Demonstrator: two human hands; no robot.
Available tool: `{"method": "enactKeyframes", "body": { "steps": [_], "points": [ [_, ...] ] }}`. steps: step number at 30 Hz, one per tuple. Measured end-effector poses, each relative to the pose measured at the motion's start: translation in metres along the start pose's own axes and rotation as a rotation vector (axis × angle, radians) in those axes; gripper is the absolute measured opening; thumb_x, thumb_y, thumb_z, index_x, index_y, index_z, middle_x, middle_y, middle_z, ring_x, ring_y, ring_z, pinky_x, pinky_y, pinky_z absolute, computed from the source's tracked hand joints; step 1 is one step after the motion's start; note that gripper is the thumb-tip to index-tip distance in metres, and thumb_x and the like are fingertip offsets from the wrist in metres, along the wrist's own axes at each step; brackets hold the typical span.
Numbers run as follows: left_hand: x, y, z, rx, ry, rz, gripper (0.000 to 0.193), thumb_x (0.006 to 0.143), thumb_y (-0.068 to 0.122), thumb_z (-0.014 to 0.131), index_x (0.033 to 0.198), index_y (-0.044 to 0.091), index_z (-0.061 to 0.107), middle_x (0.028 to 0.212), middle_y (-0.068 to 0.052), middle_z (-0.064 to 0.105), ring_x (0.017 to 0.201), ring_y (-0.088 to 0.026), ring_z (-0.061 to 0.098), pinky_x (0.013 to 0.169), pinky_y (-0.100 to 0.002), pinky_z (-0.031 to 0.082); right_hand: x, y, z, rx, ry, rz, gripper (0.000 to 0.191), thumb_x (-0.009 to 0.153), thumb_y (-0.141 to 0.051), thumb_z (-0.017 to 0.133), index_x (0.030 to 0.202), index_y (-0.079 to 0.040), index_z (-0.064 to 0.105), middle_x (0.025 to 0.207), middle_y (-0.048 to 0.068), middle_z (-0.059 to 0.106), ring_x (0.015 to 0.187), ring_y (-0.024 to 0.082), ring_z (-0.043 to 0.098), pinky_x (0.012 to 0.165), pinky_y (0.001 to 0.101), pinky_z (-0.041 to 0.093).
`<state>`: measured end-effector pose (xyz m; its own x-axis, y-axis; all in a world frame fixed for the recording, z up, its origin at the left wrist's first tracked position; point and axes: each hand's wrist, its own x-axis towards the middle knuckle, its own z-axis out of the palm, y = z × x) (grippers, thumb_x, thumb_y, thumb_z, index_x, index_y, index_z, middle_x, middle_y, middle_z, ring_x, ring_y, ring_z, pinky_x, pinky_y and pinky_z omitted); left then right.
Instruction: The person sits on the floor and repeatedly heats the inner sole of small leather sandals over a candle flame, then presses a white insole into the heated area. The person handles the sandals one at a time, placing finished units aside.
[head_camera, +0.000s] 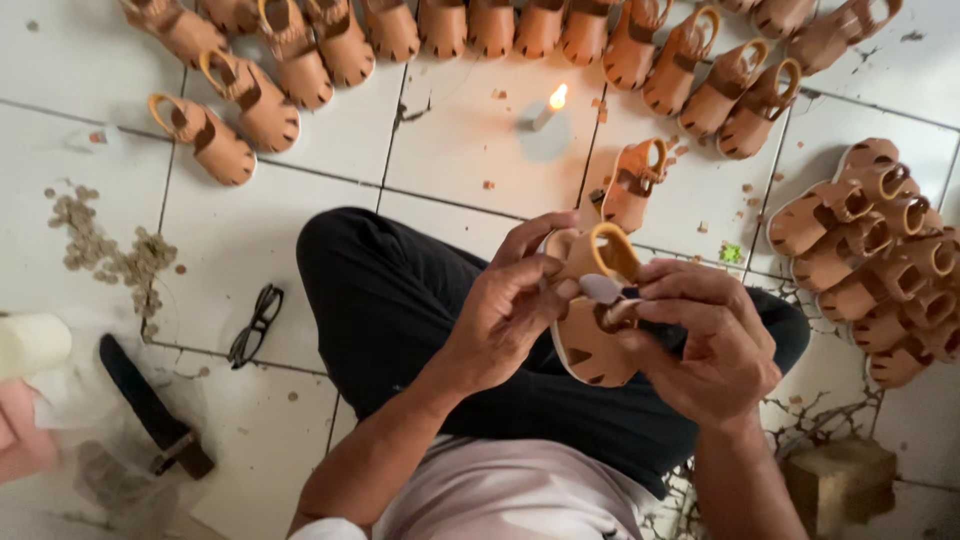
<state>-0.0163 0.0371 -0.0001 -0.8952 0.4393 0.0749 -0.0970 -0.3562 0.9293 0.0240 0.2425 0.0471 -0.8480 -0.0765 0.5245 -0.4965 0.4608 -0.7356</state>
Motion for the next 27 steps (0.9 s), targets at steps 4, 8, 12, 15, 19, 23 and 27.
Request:
{"method": "enactKeyframes", "body": {
  "steps": [4,8,12,15,19,23,27],
  "points": [
    [0.001,0.009,0.003,-0.005,-0.002,-0.074,0.026,0.107,0.024,0.062,0.105,-0.002,0.067,0.156,-0.006,0.043,0.095,-0.006,0.060,0.078,-0.024,0.053,0.003,-0.003,-0.003,-0.135,0.002,-0.062,0.028,0.085,-0.001,0.087,0.103,0.001,0.065,0.108,0.015,0.067,0.110,0.029,0.072,0.094,0.0400,0.065],
    [0.002,0.017,0.006,0.174,0.009,0.031,0.026,0.108,0.024,0.064,0.107,-0.001,0.070,0.155,-0.007,0.045,0.127,-0.013,0.058,0.101,-0.030,0.054,0.006,-0.002,-0.005,-0.207,-0.022,-0.203,0.027,0.084,-0.001,0.088,0.102,-0.003,0.067,0.110,0.015,0.071,0.112,0.031,0.073,0.101,0.0474,0.061],
    [0.003,0.023,0.007,0.193,0.015,-0.031,0.025,0.106,0.025,0.064,0.102,0.001,0.070,0.156,-0.007,0.046,0.126,-0.016,0.059,0.105,-0.033,0.052,0.010,-0.005,-0.005,-0.298,-0.057,-0.214,0.024,0.080,-0.001,0.089,0.097,-0.004,0.071,0.109,0.014,0.072,0.110,0.030,0.073,0.103,0.0500,0.059],
    [0.003,0.028,0.007,0.246,0.015,0.023,0.025,0.108,0.024,0.064,0.102,0.001,0.070,0.157,-0.008,0.045,0.140,-0.019,0.054,0.115,-0.036,0.048,0.014,-0.008,-0.005,-0.308,-0.075,-0.204,0.025,0.079,-0.001,0.089,0.097,-0.003,0.072,0.109,0.015,0.072,0.110,0.030,0.073,0.103,0.0498,0.059],
    [0.004,0.032,0.007,0.225,0.013,-0.009,0.024,0.107,0.025,0.063,0.102,0.002,0.070,0.157,-0.008,0.045,0.139,-0.019,0.054,0.113,-0.036,0.049,0.022,-0.010,-0.003,-0.327,-0.104,-0.260,0.025,0.079,-0.001,0.087,0.099,-0.001,0.073,0.107,0.017,0.072,0.107,0.031,0.074,0.102,0.0502,0.058],
    [0.004,0.035,0.005,0.248,0.003,-0.015,0.025,0.107,0.027,0.063,0.099,0.004,0.070,0.157,-0.007,0.046,0.141,-0.021,0.054,0.115,-0.038,0.050,0.025,-0.011,-0.003,-0.344,-0.120,-0.259,0.022,0.077,-0.002,0.086,0.096,-0.002,0.075,0.106,0.017,0.072,0.107,0.033,0.073,0.103,0.0513,0.057],
    [0.003,0.037,0.001,0.297,-0.036,0.029,0.027,0.105,0.028,0.065,0.108,0.002,0.073,0.157,-0.008,0.045,0.149,-0.024,0.047,0.121,-0.041,0.044,0.022,-0.012,-0.001,-0.332,-0.117,-0.231,0.020,0.078,-0.003,0.087,0.096,-0.002,0.077,0.107,0.015,0.072,0.111,0.031,0.072,0.106,0.0497,0.057]
  ]
}}
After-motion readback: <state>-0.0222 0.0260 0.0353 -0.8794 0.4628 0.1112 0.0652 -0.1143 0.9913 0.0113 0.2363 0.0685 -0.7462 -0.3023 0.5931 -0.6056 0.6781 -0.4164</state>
